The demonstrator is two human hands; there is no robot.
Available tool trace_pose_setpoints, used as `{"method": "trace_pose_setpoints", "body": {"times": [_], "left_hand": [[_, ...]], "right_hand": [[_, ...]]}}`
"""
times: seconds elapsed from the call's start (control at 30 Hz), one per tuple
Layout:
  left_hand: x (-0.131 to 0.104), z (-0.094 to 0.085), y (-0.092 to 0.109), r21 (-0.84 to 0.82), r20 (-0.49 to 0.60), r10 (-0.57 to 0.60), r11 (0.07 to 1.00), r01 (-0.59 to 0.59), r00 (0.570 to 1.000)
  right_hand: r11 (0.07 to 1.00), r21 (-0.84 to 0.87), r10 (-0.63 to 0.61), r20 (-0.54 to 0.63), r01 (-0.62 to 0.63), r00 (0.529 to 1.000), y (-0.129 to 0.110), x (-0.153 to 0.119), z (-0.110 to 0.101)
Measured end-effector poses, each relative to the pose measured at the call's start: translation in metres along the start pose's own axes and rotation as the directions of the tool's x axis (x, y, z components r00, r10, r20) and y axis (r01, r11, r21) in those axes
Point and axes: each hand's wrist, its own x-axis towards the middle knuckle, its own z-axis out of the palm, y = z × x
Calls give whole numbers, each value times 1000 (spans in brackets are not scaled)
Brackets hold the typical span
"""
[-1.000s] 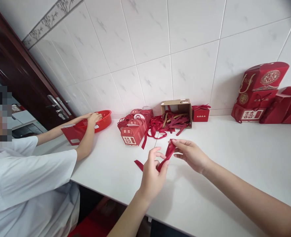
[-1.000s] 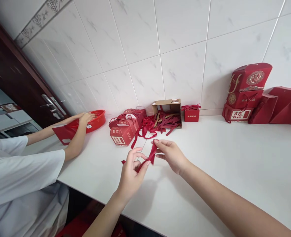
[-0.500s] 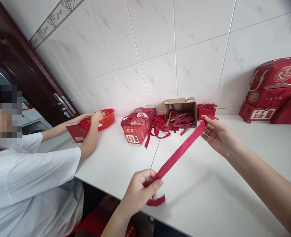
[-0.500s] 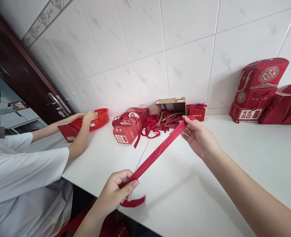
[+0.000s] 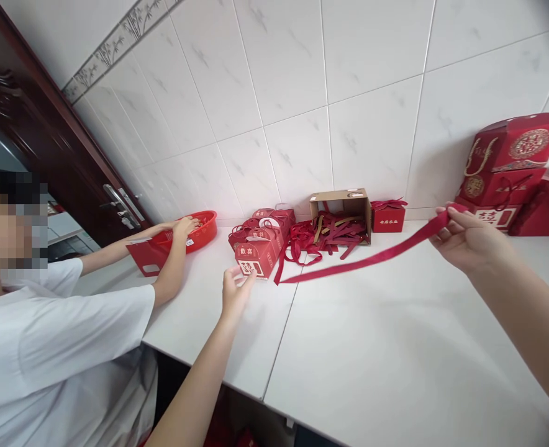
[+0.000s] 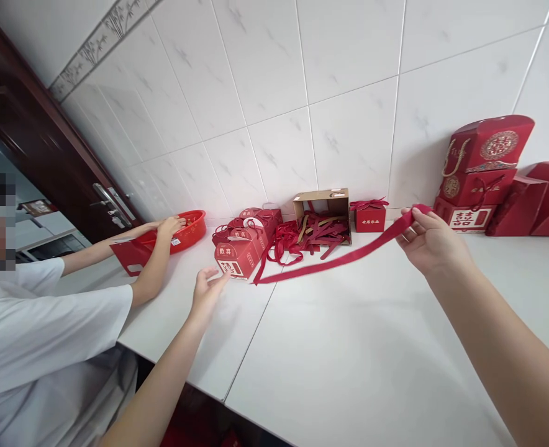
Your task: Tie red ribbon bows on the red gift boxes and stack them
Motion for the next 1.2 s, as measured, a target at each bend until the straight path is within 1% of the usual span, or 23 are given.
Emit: {"method": "trace_pose_setpoints", "body": {"times": [0.1,0.2,0.27,0.33,0.4,0.47,0.5,0.53,0.57,0.63,0.67,0.7,0.73,0.77,0.8,0.83,0.87,0.93,0.97,1.0,1.03,1.1,1.2], "left_hand": [[34,27,-11,45,-109,18,999,-13,994],[54,40,-16,35,-105,23,999,-19,994],[59,37,-14,5,-72,20,1000,-20,997],[57,27,-8,-35,-17,34,999,-35,999],[44,13,1,-81,75,76,994,-70,994],[22,0,9,-117,218,124,988,-100,968],[8,-6,11,-134,310,144,985,-106,940],[-6,-11,13,-160,422,166,981,-107,891],[-21,-14,13,-199,557,197,975,-100,807],[-48,-19,11,-224,741,236,969,-100,629],[-58,-21,10,-224,795,254,967,-122,551],[-67,-23,10,-220,826,270,963,-158,495],[-73,-25,10,-223,840,292,954,-200,457],[-78,-26,11,-236,840,320,942,-237,438],[-81,-28,14,-253,826,349,931,-264,442],[-84,-28,19,-261,802,369,924,-279,470],[-85,-28,25,-252,772,371,924,-287,516],[-88,-24,40,-177,697,348,931,-320,627],[-89,-20,47,-122,659,345,926,-357,669],[-90,-17,54,-71,629,362,908,-413,688],[-91,-12,59,-31,614,393,879,-476,685],[-91,-5,66,14,618,449,814,-580,645],[-88,0,68,53,663,443,776,-628,604]], "right_hand": [[997,71,29,-37,-26,999,-3,-2,2],[996,83,13,-28,-10,1000,-7,-7,7],[997,72,-20,15,19,1000,-13,-12,9],[996,12,-85,89,84,992,-21,-18,10],[983,-94,-137,204,159,969,-29,-26,10],[955,-218,-118,343,202,932,-34,-35,10],[937,-280,-81,411,210,908,-36,-40,10],[913,-345,-31,472,217,881,-36,-44,11],[882,-414,30,525,224,850,-35,-49,12],[798,-547,181,618,253,765,-31,-61,15],[753,-600,271,658,271,703,-29,-66,17],[713,-639,359,688,290,631,-26,-73,19],[683,-662,435,709,310,555,-23,-79,22],[665,-673,493,722,325,486,-21,-85,25],[656,-679,535,726,329,431,-18,-91,28],[655,-683,567,727,321,388,-16,-96,30],[661,-686,589,725,303,357,-13,-100,32],[678,-693,621,718,243,314,-9,-105,35],[687,-695,630,715,211,303,-7,-106,36],[694,-695,634,713,186,299,-5,-106,36],[700,-695,636,712,165,300,-3,-105,36],[705,-696,641,709,138,294,0,-101,35],[699,-706,670,702,113,240,4,-94,33]]}}
